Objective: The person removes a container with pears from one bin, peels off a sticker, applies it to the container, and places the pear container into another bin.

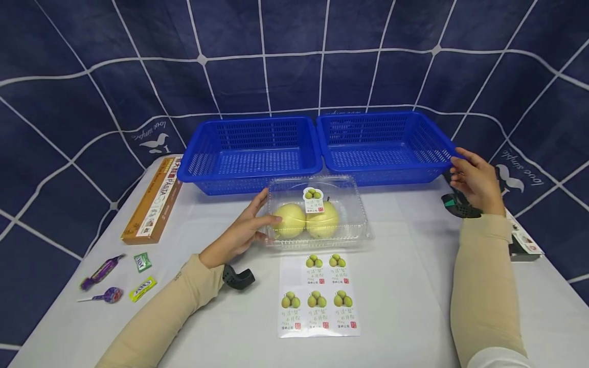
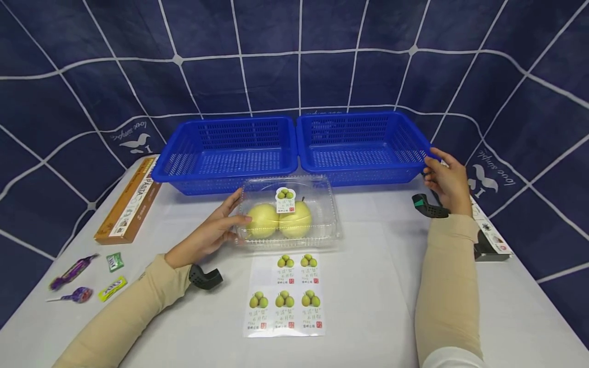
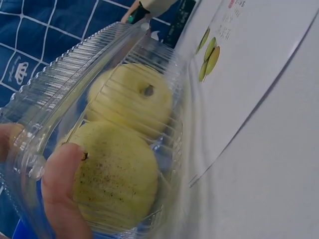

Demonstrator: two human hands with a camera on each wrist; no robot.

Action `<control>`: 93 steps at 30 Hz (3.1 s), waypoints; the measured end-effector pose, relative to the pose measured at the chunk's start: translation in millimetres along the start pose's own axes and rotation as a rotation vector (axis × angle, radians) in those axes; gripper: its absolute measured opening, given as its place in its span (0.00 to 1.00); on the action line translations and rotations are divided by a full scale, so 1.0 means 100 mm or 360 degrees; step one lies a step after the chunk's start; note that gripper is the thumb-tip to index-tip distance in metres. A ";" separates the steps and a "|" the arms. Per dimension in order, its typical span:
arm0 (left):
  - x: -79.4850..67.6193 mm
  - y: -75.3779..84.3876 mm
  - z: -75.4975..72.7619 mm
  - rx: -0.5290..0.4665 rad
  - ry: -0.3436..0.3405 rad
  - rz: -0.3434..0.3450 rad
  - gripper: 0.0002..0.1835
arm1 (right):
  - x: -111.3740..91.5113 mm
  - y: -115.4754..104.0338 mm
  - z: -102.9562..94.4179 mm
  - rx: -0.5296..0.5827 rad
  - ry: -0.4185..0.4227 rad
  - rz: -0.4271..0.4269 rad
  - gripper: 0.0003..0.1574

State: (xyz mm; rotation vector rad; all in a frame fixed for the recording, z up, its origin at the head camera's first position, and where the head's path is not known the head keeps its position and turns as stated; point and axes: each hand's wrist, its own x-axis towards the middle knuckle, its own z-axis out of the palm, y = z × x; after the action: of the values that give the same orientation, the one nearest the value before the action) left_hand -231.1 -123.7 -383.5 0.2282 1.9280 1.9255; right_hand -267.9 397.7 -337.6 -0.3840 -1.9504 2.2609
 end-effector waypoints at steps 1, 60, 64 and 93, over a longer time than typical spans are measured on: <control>0.00 0.00 0.01 -0.0020 0.0002 0.0010 0.52 | 0.02 0.03 0.00 -0.0011 0.0020 0.0005 0.40; 0.26 1.47 0.38 -0.0149 0.0122 0.0301 0.48 | 0.12 0.20 0.06 -0.0015 0.0307 -0.0028 0.40; 0.53 1.55 0.46 -0.0195 0.0115 0.0319 0.48 | 0.12 0.20 0.05 -0.0022 0.0317 -0.0018 0.40; 2.03 1.16 1.36 -0.0167 0.0296 0.0082 0.50 | 0.11 0.21 0.02 -0.0057 0.0274 0.0001 0.40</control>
State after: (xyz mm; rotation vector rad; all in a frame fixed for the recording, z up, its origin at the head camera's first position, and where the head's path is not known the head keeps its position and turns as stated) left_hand -380.5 84.9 -298.0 0.0706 1.9449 2.1420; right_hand -277.4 395.8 -359.0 -0.5632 -1.9061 2.1174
